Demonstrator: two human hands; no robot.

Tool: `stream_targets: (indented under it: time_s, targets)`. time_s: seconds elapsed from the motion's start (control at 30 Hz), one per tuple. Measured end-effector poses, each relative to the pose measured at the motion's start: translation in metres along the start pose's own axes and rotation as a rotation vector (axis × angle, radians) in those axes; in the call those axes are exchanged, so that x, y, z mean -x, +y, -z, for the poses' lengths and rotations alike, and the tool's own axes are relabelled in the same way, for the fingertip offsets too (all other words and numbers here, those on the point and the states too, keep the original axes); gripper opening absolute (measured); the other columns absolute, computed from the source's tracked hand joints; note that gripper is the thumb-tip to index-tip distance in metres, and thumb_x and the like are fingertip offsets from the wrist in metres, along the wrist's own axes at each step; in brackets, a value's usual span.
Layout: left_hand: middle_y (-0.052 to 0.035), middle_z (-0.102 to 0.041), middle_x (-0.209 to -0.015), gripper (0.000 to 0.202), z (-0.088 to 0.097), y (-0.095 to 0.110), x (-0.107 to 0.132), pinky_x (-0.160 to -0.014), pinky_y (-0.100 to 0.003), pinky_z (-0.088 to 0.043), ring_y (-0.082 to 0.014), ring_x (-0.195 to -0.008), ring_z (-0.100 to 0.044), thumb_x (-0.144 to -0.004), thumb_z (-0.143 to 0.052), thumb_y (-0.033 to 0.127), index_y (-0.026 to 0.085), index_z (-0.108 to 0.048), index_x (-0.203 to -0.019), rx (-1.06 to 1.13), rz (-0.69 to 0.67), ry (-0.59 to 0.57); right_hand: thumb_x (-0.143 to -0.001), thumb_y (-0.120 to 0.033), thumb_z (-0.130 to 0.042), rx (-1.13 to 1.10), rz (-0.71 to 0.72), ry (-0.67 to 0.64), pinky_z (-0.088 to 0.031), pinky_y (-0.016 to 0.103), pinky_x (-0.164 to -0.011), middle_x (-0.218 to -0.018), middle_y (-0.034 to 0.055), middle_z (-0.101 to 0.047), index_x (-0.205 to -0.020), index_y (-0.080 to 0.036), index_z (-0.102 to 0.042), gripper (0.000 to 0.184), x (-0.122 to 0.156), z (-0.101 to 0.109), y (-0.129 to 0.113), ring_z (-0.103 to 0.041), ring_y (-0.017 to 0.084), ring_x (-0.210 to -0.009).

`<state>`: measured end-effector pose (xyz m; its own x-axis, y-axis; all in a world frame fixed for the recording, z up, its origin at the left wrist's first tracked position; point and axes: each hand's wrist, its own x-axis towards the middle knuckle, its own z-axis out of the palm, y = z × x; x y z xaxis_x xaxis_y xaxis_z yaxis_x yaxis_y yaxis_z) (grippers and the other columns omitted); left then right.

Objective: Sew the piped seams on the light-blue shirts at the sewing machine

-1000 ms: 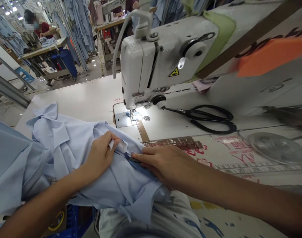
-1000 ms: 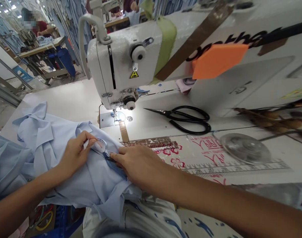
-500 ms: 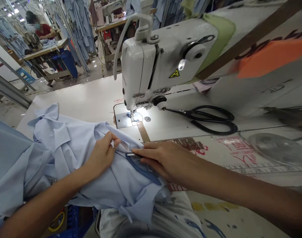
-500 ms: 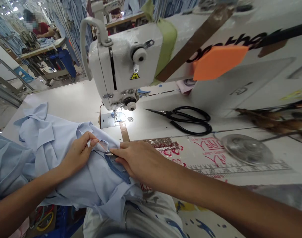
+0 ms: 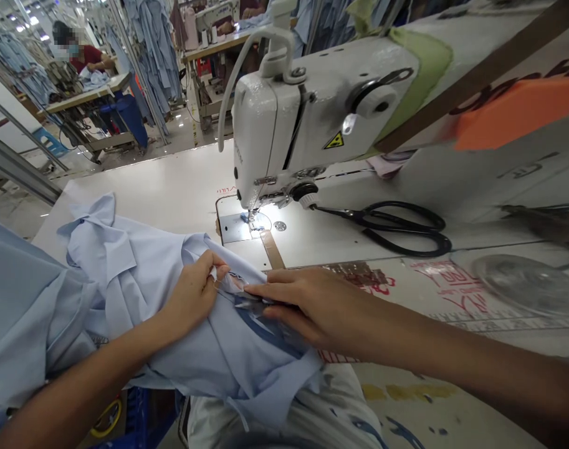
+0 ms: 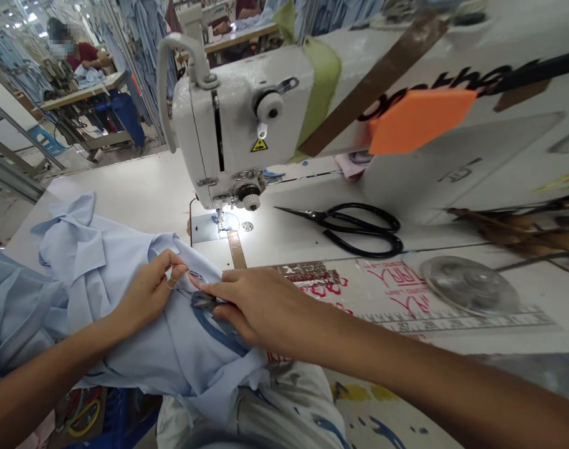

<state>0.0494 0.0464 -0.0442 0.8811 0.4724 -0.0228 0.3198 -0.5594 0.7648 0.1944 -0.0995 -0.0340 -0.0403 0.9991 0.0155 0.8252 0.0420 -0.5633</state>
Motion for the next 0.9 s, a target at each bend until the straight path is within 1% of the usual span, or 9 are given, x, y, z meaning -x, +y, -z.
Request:
stream_targets:
  time_s: [0.1,0.3,0.4,0.5,0.63,0.7,0.77,0.83,0.9]
  targets:
    - [-0.0004,-0.064,-0.073,0.019,0.0,-0.002,0.0,-0.064,-0.027,-0.041,-0.0153,-0.064,-0.056,-0.09,-0.036,0.032,0.02,-0.047,-0.08,-0.054,0.015,0.024,-0.083,-0.02,-0.049,0.032,-0.023,-0.048,-0.038,0.027,-0.06,-0.082,0.0041,-0.062,-0.11,-0.023,-0.06,0.029,0.0,0.005,-0.003,-0.057,0.017,-0.072]
    - [-0.0005,-0.067,-0.076,0.019,0.0,0.0,0.002,-0.071,-0.029,-0.043,-0.0158,-0.069,-0.059,-0.09,-0.036,0.033,0.02,-0.045,-0.08,0.019,0.0,-0.019,-0.086,-0.023,-0.045,-0.076,-0.003,-0.127,-0.04,0.026,-0.062,-0.077,0.0039,-0.064,-0.106,-0.022,-0.064,0.027,-0.007,0.021,-0.004,-0.058,0.016,-0.069]
    - [-0.0003,-0.067,-0.077,0.018,0.001,0.001,0.002,-0.07,-0.029,-0.043,-0.0165,-0.072,-0.06,-0.09,-0.037,0.033,0.02,-0.045,-0.08,0.012,0.006,-0.01,-0.086,-0.023,-0.046,-0.105,-0.002,-0.135,-0.042,0.027,-0.065,-0.079,0.0036,-0.066,-0.101,-0.023,-0.066,0.025,-0.013,0.024,-0.002,-0.059,0.017,-0.072]
    - [0.0002,-0.066,-0.075,0.017,0.001,0.001,0.002,-0.07,-0.029,-0.043,-0.0157,-0.068,-0.059,-0.09,-0.036,0.032,0.02,-0.045,-0.08,0.021,-0.008,-0.008,-0.085,-0.02,-0.046,-0.126,-0.014,-0.127,-0.043,0.027,-0.066,-0.082,0.0023,-0.067,-0.101,-0.024,-0.067,0.026,-0.017,0.024,0.002,-0.059,0.016,-0.072]
    - [0.0002,-0.062,-0.069,0.018,0.0,0.0,0.002,-0.064,-0.027,-0.042,-0.0151,-0.064,-0.056,-0.09,-0.036,0.031,0.019,-0.045,-0.08,-0.037,0.002,0.017,-0.083,-0.016,-0.05,-0.171,0.072,-0.167,-0.042,0.024,-0.066,-0.089,0.0005,-0.067,-0.103,-0.024,-0.065,0.026,-0.012,0.026,-0.001,-0.06,0.014,-0.075]
    - [0.0004,-0.061,-0.068,0.018,-0.001,-0.001,0.001,-0.059,-0.025,-0.039,-0.0138,-0.059,-0.053,-0.089,-0.036,0.03,0.019,-0.046,-0.079,-0.085,-0.015,0.04,-0.082,-0.023,-0.055,-0.137,0.114,-0.167,-0.041,0.024,-0.062,-0.089,0.001,-0.067,-0.108,-0.024,-0.062,0.027,-0.007,0.025,-0.005,-0.06,0.014,-0.075]
    - [0.0008,-0.061,-0.068,0.017,0.001,0.0,0.0,-0.055,-0.024,-0.038,-0.0124,-0.056,-0.05,-0.088,-0.037,0.028,0.019,-0.047,-0.079,-0.122,-0.071,0.052,-0.08,-0.039,-0.059,-0.017,0.121,-0.133,-0.04,0.026,-0.058,-0.087,0.003,-0.066,-0.118,-0.025,-0.057,0.04,-0.001,0.018,-0.009,-0.06,0.017,-0.072]
    - [0.0011,-0.06,-0.068,0.014,0.009,0.004,0.0,-0.054,-0.023,-0.038,-0.0116,-0.055,-0.051,-0.087,-0.038,0.025,0.019,-0.049,-0.08,-0.171,-0.136,0.115,-0.077,-0.05,-0.059,0.139,0.118,-0.142,-0.037,0.027,-0.053,-0.082,0.0046,-0.066,-0.123,-0.024,-0.052,0.054,0.002,0.007,-0.01,-0.059,0.019,-0.064]
    - [0.0011,-0.06,-0.068,0.013,0.023,0.012,0.001,-0.053,-0.021,-0.039,-0.0107,-0.054,-0.051,-0.086,-0.04,0.025,0.019,-0.051,-0.082,-0.227,-0.152,0.303,-0.078,-0.053,-0.056,0.252,0.13,-0.174,-0.033,0.027,-0.048,-0.077,0.0044,-0.065,-0.125,-0.023,-0.051,0.055,0.004,-0.004,-0.008,-0.058,0.018,-0.059]
